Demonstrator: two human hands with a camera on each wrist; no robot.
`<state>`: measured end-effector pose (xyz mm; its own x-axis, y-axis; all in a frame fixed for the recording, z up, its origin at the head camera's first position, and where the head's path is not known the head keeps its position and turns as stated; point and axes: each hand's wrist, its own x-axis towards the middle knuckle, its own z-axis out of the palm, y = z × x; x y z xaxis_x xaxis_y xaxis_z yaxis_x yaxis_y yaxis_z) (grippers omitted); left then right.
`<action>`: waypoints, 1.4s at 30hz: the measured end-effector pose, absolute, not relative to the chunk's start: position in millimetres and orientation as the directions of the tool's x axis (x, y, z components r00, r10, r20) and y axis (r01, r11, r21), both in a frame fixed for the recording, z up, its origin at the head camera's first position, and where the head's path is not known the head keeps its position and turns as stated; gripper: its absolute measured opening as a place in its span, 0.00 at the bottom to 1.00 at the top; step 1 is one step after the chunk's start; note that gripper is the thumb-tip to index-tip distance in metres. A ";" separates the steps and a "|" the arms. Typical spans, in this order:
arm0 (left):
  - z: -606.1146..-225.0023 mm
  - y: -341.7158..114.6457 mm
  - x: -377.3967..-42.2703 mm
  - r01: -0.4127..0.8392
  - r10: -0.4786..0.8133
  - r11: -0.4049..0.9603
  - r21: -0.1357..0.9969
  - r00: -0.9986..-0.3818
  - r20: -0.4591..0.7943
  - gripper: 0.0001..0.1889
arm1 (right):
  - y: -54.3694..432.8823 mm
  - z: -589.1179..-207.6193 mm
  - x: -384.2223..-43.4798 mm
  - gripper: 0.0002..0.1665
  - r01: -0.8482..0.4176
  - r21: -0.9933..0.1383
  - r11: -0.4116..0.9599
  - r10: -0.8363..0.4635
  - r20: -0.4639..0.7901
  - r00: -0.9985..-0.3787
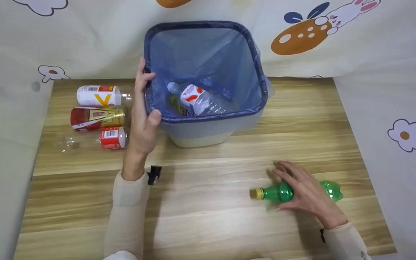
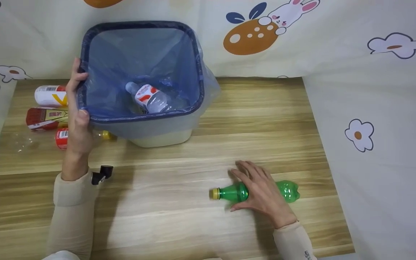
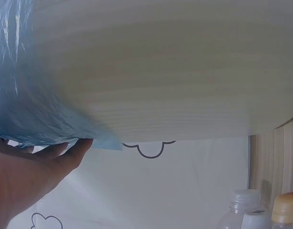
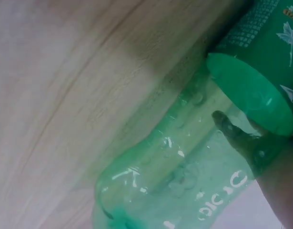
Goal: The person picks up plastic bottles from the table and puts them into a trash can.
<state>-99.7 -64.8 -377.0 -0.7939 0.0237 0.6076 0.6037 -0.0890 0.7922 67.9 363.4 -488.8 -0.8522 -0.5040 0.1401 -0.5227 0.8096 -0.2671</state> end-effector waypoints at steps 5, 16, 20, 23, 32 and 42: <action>-376.5 -65.6 -99.3 0.611 0.019 -0.079 0.788 -0.789 0.614 0.48 | 359.6 -490.6 53.4 0.59 -0.481 -0.242 0.843 -0.469 0.107 -0.877; -373.9 -65.7 -99.3 0.614 0.036 -0.091 0.784 -0.785 0.619 0.47 | 355.5 -488.0 43.4 0.51 -0.431 -0.234 0.871 -0.429 0.063 -0.901; -373.6 -67.4 -98.4 0.616 0.026 -0.079 0.784 -0.785 0.619 0.47 | 355.1 -490.0 43.0 0.50 -0.448 -0.208 0.870 -0.437 0.100 -0.894; -373.8 -68.7 -97.8 0.606 0.025 -0.069 0.793 -0.793 0.608 0.48 | 355.2 -492.1 42.8 0.50 -0.462 -0.181 0.868 -0.445 0.130 -0.886; -374.9 -68.9 -98.3 0.598 0.033 -0.053 0.800 -0.800 0.600 0.48 | 356.5 -461.8 7.3 0.49 -0.503 -0.196 0.842 -0.491 0.109 -0.865; -376.0 -68.5 -100.2 0.601 0.043 -0.032 0.799 -0.797 0.602 0.47 | 354.5 -396.0 -46.3 0.50 -0.524 -0.145 0.839 -0.495 0.198 -0.846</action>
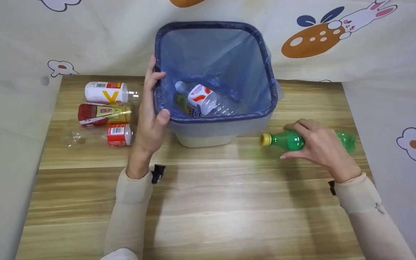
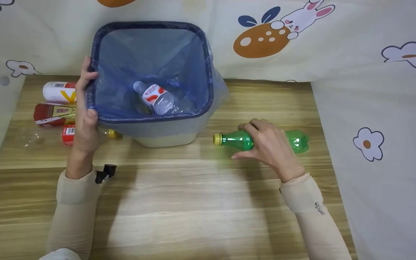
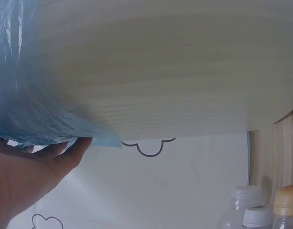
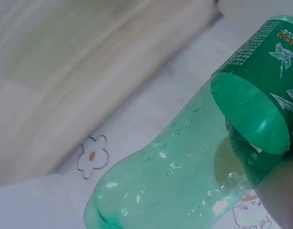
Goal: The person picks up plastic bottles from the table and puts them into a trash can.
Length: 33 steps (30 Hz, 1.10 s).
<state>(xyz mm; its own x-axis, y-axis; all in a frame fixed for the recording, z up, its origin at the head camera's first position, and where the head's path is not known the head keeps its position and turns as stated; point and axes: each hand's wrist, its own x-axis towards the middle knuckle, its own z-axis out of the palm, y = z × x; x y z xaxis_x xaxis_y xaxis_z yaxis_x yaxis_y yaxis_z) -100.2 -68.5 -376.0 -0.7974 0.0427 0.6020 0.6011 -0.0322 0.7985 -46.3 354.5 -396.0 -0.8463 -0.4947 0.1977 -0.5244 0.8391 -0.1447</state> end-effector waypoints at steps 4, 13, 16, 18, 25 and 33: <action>-376.4 -68.5 -100.0 0.601 0.044 -0.046 0.798 -0.797 0.603 0.47 | 353.9 -389.2 -48.3 0.50 -0.525 -0.147 0.838 -0.495 0.198 -0.846; -376.7 -68.3 -101.1 0.597 0.050 -0.071 0.799 -0.798 0.601 0.47 | 359.5 -370.2 -54.6 0.49 -0.548 -0.116 0.828 -0.510 0.248 -0.824; -377.0 -67.9 -101.0 0.593 0.051 -0.075 0.802 -0.801 0.597 0.47 | 360.7 -357.3 -58.6 0.49 -0.547 -0.101 0.831 -0.509 0.260 -0.821; -377.3 -67.8 -100.7 0.593 0.048 -0.070 0.802 -0.801 0.597 0.47 | 361.0 -346.1 -62.9 0.49 -0.542 -0.091 0.835 -0.507 0.254 -0.824; -377.0 -67.9 -101.0 0.603 0.046 -0.065 0.795 -0.794 0.606 0.47 | 358.9 -295.8 -83.1 0.49 -0.483 -0.061 0.873 -0.459 0.233 -0.858; -376.4 -69.0 -100.5 0.591 0.049 -0.051 0.805 -0.804 0.593 0.47 | 353.1 -267.7 -99.0 0.52 -0.492 -0.029 0.870 -0.466 0.278 -0.840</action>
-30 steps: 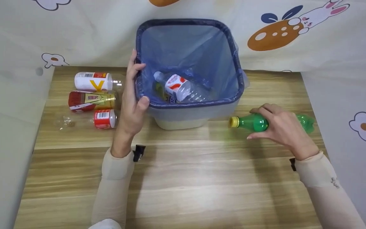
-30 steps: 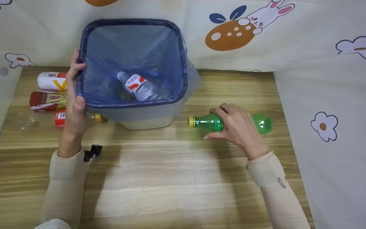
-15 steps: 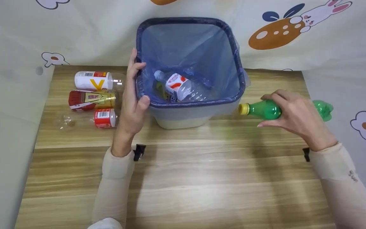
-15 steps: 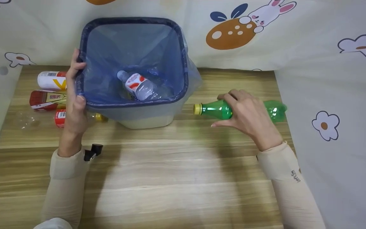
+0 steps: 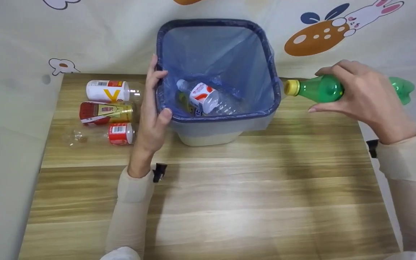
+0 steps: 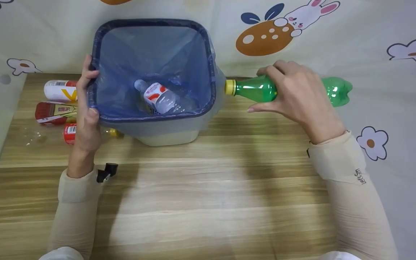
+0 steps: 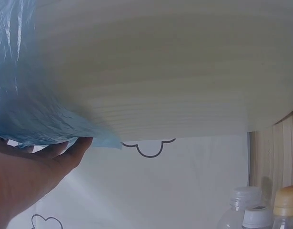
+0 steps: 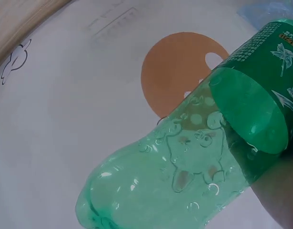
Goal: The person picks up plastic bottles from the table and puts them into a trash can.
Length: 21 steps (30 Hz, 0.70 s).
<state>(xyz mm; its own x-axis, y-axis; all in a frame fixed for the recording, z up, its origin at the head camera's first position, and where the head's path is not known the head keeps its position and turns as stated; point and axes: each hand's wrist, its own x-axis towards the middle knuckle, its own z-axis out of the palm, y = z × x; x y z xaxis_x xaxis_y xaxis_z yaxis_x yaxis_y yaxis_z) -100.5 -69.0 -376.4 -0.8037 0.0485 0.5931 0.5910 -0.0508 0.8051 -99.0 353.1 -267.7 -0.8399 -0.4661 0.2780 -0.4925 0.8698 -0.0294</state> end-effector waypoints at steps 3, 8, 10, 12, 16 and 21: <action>-376.8 -68.7 -101.1 0.597 0.049 -0.044 0.801 -0.800 0.598 0.47 | 353.3 -266.8 -100.2 0.53 -0.494 -0.028 0.869 -0.467 0.282 -0.838; -377.0 -68.7 -100.7 0.606 0.042 -0.046 0.794 -0.793 0.607 0.46 | 350.9 -262.2 -101.0 0.51 -0.501 -0.022 0.865 -0.472 0.301 -0.828; -377.3 -69.3 -100.0 0.604 0.043 -0.052 0.795 -0.794 0.606 0.46 | 348.9 -258.9 -101.6 0.50 -0.500 -0.022 0.865 -0.471 0.307 -0.827; -377.9 -69.9 -99.0 0.600 0.045 -0.058 0.798 -0.797 0.603 0.46 | 347.5 -255.8 -102.7 0.50 -0.498 -0.024 0.867 -0.468 0.309 -0.828; -378.5 -70.0 -97.7 0.597 0.049 -0.055 0.800 -0.799 0.600 0.46 | 342.3 -246.8 -105.2 0.52 -0.495 -0.020 0.868 -0.468 0.299 -0.832; -377.7 -69.0 -100.1 0.598 0.054 -0.052 0.800 -0.798 0.600 0.46 | 327.9 -227.4 -113.2 0.54 -0.520 0.011 0.854 -0.498 0.304 -0.812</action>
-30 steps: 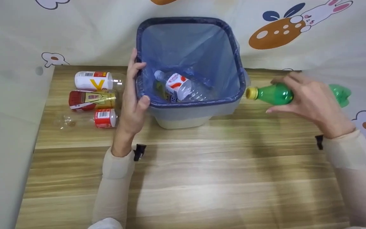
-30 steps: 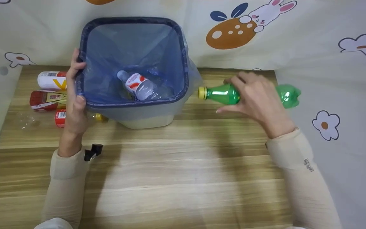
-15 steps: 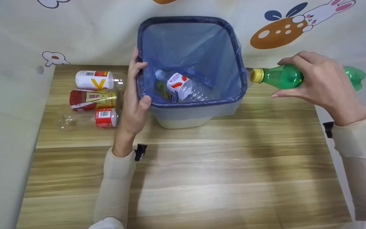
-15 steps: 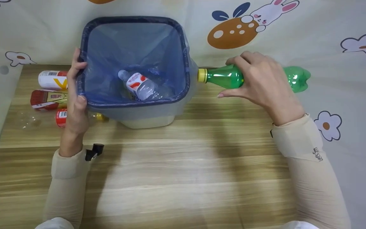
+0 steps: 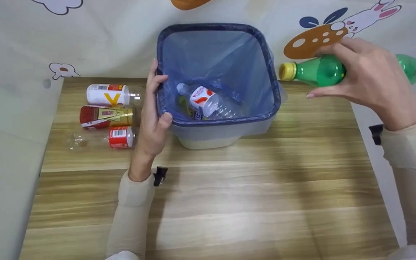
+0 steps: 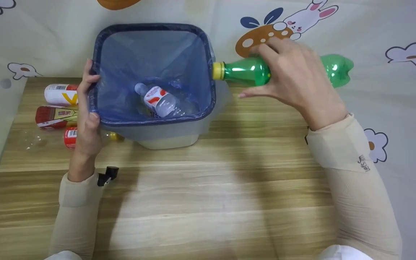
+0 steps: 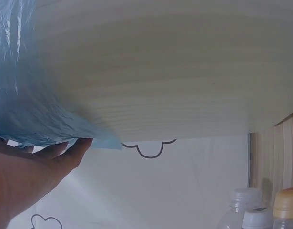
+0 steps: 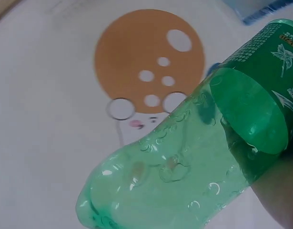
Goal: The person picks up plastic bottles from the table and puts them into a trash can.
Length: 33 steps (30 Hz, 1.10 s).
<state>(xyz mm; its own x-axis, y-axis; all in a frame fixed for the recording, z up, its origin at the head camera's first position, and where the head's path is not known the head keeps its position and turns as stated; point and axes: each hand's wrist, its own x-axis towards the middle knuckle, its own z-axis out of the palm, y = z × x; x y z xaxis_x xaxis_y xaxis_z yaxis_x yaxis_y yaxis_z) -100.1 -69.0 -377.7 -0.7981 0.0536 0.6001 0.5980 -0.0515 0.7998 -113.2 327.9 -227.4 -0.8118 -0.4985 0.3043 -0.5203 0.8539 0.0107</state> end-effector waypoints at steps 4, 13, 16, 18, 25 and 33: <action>-377.8 -68.0 -100.3 0.595 0.054 -0.052 0.802 -0.800 0.597 0.44 | 313.1 -216.3 -120.4 0.53 -0.561 0.024 0.827 -0.539 0.316 -0.781; -377.4 -62.7 -103.2 0.612 0.063 -0.043 0.789 -0.787 0.614 0.45 | 293.6 -208.4 -130.9 0.49 -0.634 0.034 0.772 -0.610 0.318 -0.726; -376.7 -61.8 -103.7 0.623 0.059 -0.021 0.782 -0.780 0.623 0.46 | 287.3 -205.5 -132.8 0.49 -0.638 0.046 0.769 -0.617 0.317 -0.721; -376.2 -61.0 -104.2 0.626 0.057 -0.013 0.780 -0.778 0.625 0.47 | 282.1 -202.9 -135.1 0.49 -0.643 0.059 0.763 -0.626 0.313 -0.714; -376.7 -56.4 -105.3 0.623 0.053 -0.013 0.782 -0.781 0.623 0.45 | 257.7 -195.6 -147.2 0.51 -0.714 0.083 0.695 -0.699 0.314 -0.643; -380.1 -56.6 -103.6 0.600 0.057 -0.032 0.799 -0.797 0.601 0.42 | 202.6 -195.0 -164.2 0.54 -0.782 0.039 0.622 -0.761 0.267 -0.592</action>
<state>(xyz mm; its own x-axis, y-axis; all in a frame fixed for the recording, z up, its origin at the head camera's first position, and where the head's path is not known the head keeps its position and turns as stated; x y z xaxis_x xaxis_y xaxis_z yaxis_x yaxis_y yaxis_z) -103.6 -56.6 -380.1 -0.7973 0.0572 0.6009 0.6001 -0.0318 0.7993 -164.2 202.6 -195.0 -0.5916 -0.7606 0.2675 -0.7820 0.6221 0.0393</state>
